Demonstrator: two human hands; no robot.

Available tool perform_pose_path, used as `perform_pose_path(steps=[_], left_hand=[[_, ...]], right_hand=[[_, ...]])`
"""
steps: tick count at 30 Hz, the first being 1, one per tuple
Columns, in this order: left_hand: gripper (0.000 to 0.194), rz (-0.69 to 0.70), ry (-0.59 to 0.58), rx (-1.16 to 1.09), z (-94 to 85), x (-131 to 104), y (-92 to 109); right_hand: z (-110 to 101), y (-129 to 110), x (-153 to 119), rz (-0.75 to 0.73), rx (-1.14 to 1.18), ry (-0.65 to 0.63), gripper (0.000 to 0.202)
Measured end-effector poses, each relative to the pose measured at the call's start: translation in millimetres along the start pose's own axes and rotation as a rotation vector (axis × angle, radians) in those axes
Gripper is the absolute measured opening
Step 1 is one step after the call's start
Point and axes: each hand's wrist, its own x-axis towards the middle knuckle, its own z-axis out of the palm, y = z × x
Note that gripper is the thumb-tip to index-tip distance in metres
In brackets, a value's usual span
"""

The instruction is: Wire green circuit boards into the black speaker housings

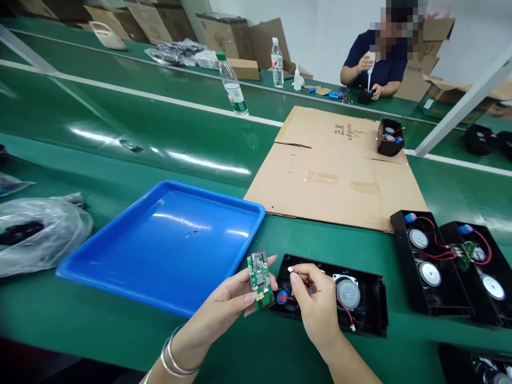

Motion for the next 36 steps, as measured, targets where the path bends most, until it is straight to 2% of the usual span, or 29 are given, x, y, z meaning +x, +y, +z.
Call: perform_pose_path(steps=[5,6,8,10,12,14,16,21,27,29,32,33,36], left_hand=[[0.059,-0.002,0.014,0.044,-5.8,1,2],[0.057,0.018,0.061,0.069,-10.4,3,3],[0.052,0.092,0.224,0.137,-23.5,6,9],[0.048,0.175,0.413,0.184,-39.6,9,15],[0.048,0.207,0.529,0.168,-55.2,9,22],[0.05,0.205,0.562,0.106,-67.2,8,25],[0.05,0.214,0.589,0.038,-74.9,7,24],[0.039,0.265,0.678,-0.052,-82.3,8,14],[0.033,0.266,0.666,-0.11,-85.0,8,13],[0.035,0.265,0.659,-0.117,-84.9,8,14],[0.038,0.271,0.655,-0.119,-84.1,8,15],[0.038,0.272,0.653,-0.117,-83.8,8,14],[0.038,0.269,0.646,-0.107,-83.1,8,13]], right_hand=[[-2,4,0,-0.03,-0.06,-0.026,0.018],[-3,4,-1,-0.055,-0.102,0.002,0.02],[-7,5,-3,-0.162,-0.262,0.129,0.028],[-10,6,-6,-0.347,-0.471,0.278,0.035],[-10,7,-9,-0.538,-0.615,0.337,0.036],[-9,9,-11,-0.663,-0.659,0.31,0.032],[-6,12,-11,-0.691,-0.661,0.253,0.028],[-5,20,-11,-0.614,-0.662,0.169,0.024],[-11,30,-12,-0.496,-0.624,0.044,0.022],[-11,30,-12,-0.486,-0.608,0.04,0.023],[-9,17,-14,-0.588,-0.554,0.136,0.017],[-9,8,-17,-0.642,-0.521,0.112,0.015],[-8,-25,-27,-0.726,-0.43,-0.167,0.014]])
